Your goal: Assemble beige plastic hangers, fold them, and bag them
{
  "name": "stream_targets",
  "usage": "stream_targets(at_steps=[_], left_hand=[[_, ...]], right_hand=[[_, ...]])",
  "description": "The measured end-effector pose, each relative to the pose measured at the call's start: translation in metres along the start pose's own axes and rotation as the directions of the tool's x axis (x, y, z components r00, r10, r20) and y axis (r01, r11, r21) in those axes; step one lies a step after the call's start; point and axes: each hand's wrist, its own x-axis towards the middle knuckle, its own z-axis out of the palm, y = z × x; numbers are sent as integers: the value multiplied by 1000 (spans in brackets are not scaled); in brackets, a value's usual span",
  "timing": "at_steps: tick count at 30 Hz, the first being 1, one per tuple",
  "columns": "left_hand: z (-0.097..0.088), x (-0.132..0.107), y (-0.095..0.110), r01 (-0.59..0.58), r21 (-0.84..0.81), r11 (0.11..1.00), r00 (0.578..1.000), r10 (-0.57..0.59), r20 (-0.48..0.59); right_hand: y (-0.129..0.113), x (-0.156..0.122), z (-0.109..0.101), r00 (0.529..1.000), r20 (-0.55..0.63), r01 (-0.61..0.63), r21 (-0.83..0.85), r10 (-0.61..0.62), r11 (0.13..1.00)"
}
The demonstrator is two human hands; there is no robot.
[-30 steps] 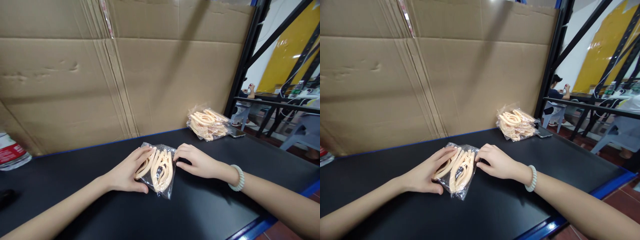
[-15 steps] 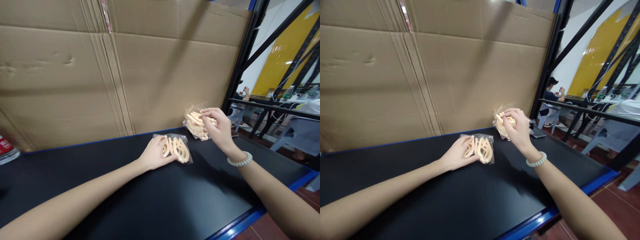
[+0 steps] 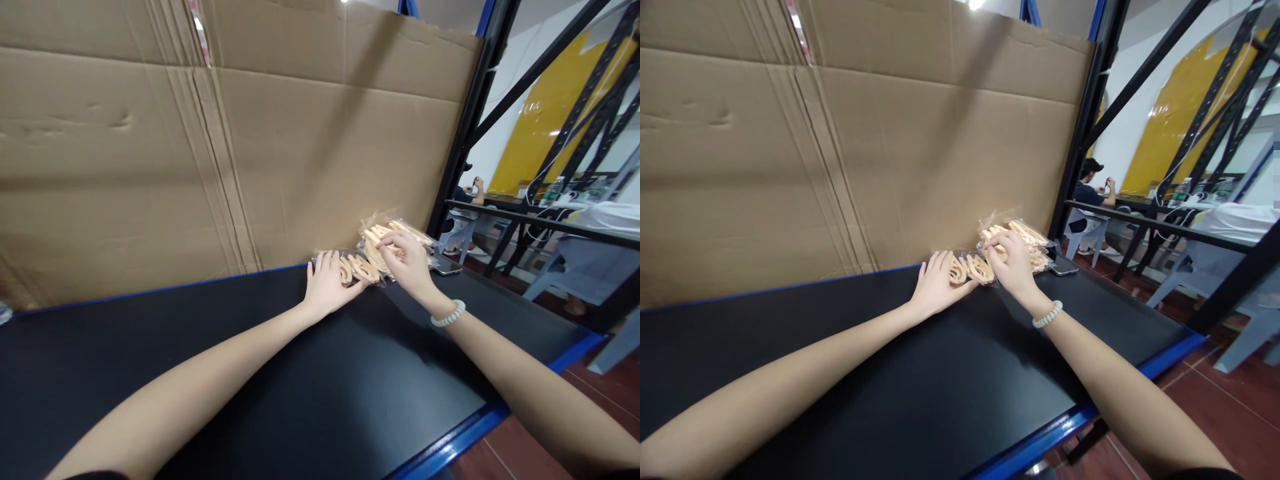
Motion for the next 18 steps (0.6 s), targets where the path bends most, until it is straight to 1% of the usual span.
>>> stream_targets(at_steps=[2,4,5,7,8,10,12,14,16,18], left_hand=[[-20,-26,-1,-59,-3,998,998,59,19],[-43,-57,-3,-121,-8,993,992,122,43],[-54,-73,-4,-197,-30,980,979,198,53],[-74,-104,-9,-333,-74,940,936,339,95],[-81,-117,-13,-372,-91,924,916,382,124],[-91,-139,-22,-388,-127,913,898,406,169],[-95,-151,-31,-370,-154,916,902,394,179],[-94,-155,-38,-350,-176,920,910,379,171],[-93,-154,-42,-344,-204,917,915,376,145],[-92,-153,-44,-367,-241,899,913,397,90]], right_hand=[[-7,-5,4,999,42,6,37,-8,999],[-17,-12,10,995,102,7,90,-17,996],[-23,-17,13,990,141,6,121,-23,993],[-36,-27,20,972,232,-6,189,-39,982],[-42,-32,24,958,283,-16,221,-49,975],[-52,-42,30,916,391,-30,281,-86,959],[-60,-50,36,860,488,-22,324,-147,946],[-64,-56,39,801,562,0,346,-207,938],[-65,-59,41,749,622,-4,348,-228,937],[-64,-60,42,717,663,-38,344,-214,938]])
